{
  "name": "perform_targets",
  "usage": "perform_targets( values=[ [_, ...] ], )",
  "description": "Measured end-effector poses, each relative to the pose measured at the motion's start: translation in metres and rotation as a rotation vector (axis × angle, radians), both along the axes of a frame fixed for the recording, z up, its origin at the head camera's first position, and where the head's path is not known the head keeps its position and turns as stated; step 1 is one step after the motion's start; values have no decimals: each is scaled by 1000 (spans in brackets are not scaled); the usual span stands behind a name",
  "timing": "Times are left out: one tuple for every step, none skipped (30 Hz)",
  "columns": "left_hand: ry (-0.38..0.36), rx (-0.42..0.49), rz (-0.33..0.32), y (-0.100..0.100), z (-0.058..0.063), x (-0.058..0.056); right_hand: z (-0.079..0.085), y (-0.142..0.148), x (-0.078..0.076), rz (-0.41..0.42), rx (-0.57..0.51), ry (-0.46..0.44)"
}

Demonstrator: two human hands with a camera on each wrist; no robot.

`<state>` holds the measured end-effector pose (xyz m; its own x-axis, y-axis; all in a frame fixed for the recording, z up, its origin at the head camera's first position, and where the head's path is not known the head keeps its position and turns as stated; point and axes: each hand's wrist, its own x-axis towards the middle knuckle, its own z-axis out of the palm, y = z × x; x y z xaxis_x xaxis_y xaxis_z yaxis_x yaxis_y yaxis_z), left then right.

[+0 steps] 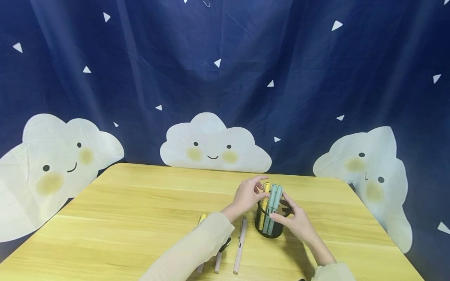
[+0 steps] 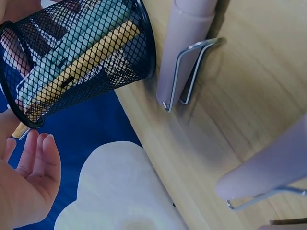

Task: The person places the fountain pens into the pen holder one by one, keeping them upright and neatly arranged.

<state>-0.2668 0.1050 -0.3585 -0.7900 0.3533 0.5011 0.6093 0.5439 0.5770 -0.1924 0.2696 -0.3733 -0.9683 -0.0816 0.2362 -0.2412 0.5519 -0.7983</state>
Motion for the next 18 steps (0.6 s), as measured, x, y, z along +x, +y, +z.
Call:
perform_targets(
  values=[
    [1,3,-2,0,0,0,0,0,0,1,0,2],
    [-1,4,-4,-1,0,0,0,0,0,2,0,4],
    [-7,3,-2,-1,0,-1,0,0,0,2,0,3],
    [-17,2,-2,-1,0,0,0,0,0,3,0,3],
    [-26,0,1,-1,0,0,0,-1,0,3,1,3],
    [-35,-4,5,-1,0,0,0,-1,0,3,0,4],
    [-42,-6,10,-1,0,0,-1,-1,1,3,-2,2],
    [-51,-6,15,-1,0,0,-1,-1,1,4,-5,2],
    [-59,-7,20,-1,0,1,-1,-1,1,3,-9,1],
    [-64,-4,22,-1,0,1,-1,-1,1,2,-14,1],
    [-68,-1,23,-1,0,1,-1,-1,1,3,-23,0],
    [-72,3,24,-1,0,1,-2,-2,1,3,-35,-3],
    [-75,9,25,-1,0,1,-2,-2,1,5,-51,-7],
    [-78,11,26,-1,0,1,-3,-2,1,3,-65,-11],
    [-78,15,25,-2,0,1,-3,-2,1,3,-80,-17],
    [-77,17,26,-2,0,1,-3,-2,1,2,-93,-22],
    [-73,17,26,-2,0,1,-3,-2,1,2,-105,-28],
    [-70,17,26,-2,0,0,-3,-3,1,0,-114,-33]
  ],
)
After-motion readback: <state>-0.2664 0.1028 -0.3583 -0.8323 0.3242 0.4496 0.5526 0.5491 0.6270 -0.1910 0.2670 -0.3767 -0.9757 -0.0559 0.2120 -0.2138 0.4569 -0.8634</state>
